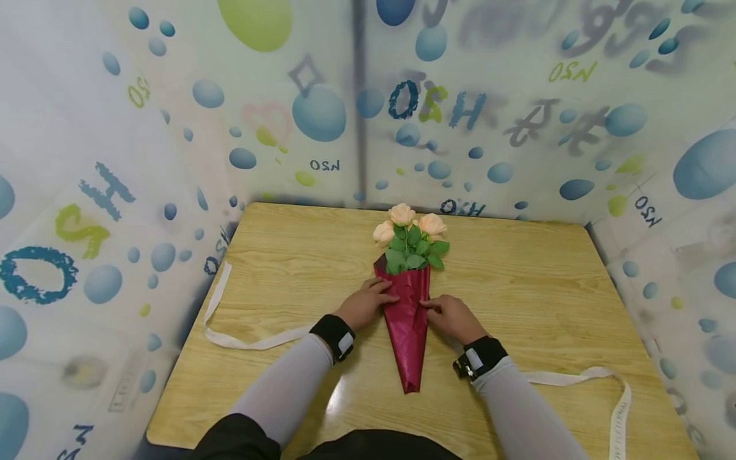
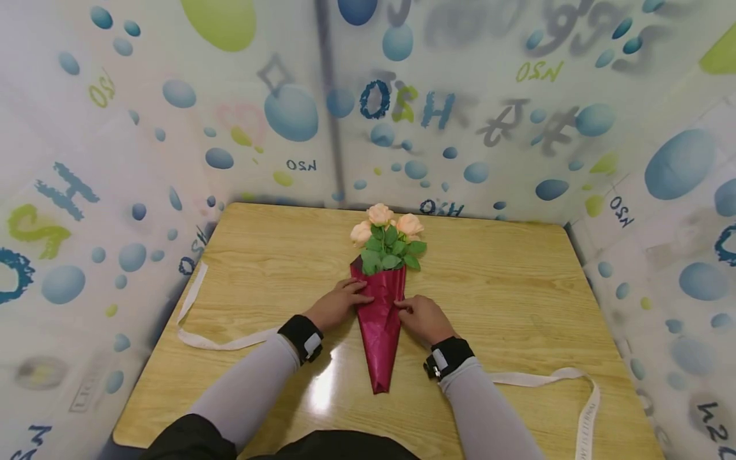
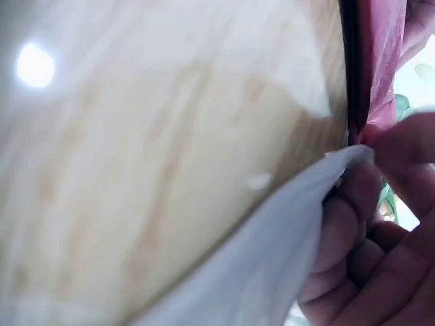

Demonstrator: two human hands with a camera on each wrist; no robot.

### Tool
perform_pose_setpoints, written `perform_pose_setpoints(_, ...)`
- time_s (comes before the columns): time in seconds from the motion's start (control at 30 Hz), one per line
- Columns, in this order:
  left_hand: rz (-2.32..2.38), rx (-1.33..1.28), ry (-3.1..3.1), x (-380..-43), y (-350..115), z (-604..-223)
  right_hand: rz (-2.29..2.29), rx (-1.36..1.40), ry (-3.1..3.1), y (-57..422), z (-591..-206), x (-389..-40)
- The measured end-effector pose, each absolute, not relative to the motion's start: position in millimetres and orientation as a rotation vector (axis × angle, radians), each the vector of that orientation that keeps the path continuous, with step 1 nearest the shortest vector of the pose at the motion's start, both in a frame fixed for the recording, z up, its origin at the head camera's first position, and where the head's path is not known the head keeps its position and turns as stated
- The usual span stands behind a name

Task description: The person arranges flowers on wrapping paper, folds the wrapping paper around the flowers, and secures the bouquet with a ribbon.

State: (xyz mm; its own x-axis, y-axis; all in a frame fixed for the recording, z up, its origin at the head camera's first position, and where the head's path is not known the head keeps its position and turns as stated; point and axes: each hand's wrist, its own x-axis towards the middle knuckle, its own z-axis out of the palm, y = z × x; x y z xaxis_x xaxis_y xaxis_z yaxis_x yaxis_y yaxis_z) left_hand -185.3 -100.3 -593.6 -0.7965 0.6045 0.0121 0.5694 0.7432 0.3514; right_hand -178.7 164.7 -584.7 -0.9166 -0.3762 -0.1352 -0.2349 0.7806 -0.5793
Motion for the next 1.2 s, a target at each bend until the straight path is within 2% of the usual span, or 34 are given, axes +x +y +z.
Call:
perform_pose_setpoints(0.47, 0.561, 0.523, 2.893, -153.4, -130.4, -581.4, -0.884, -0.332, 2.717, 158.9, -583.0, -175.6)
perform_pose_setpoints(0.9, 0.461, 0.371, 2.917, -126.8, -183.4, -551.9, -0.906, -0.355, 2.737, 155.4, -585.3, -174.4)
perform_pose_setpoints(1.07, 0.739, 0.305, 2.913, -135.8, -183.6, -546.6, -0.898, -0.377, 2.739, 155.9, -586.0, -172.5)
perform_pose_setpoints(1.2, 1.241, 0.162, 2.790, -145.5, -168.3, -525.5, -0.891, -0.368, 2.734, 156.4, -587.1, -172.6)
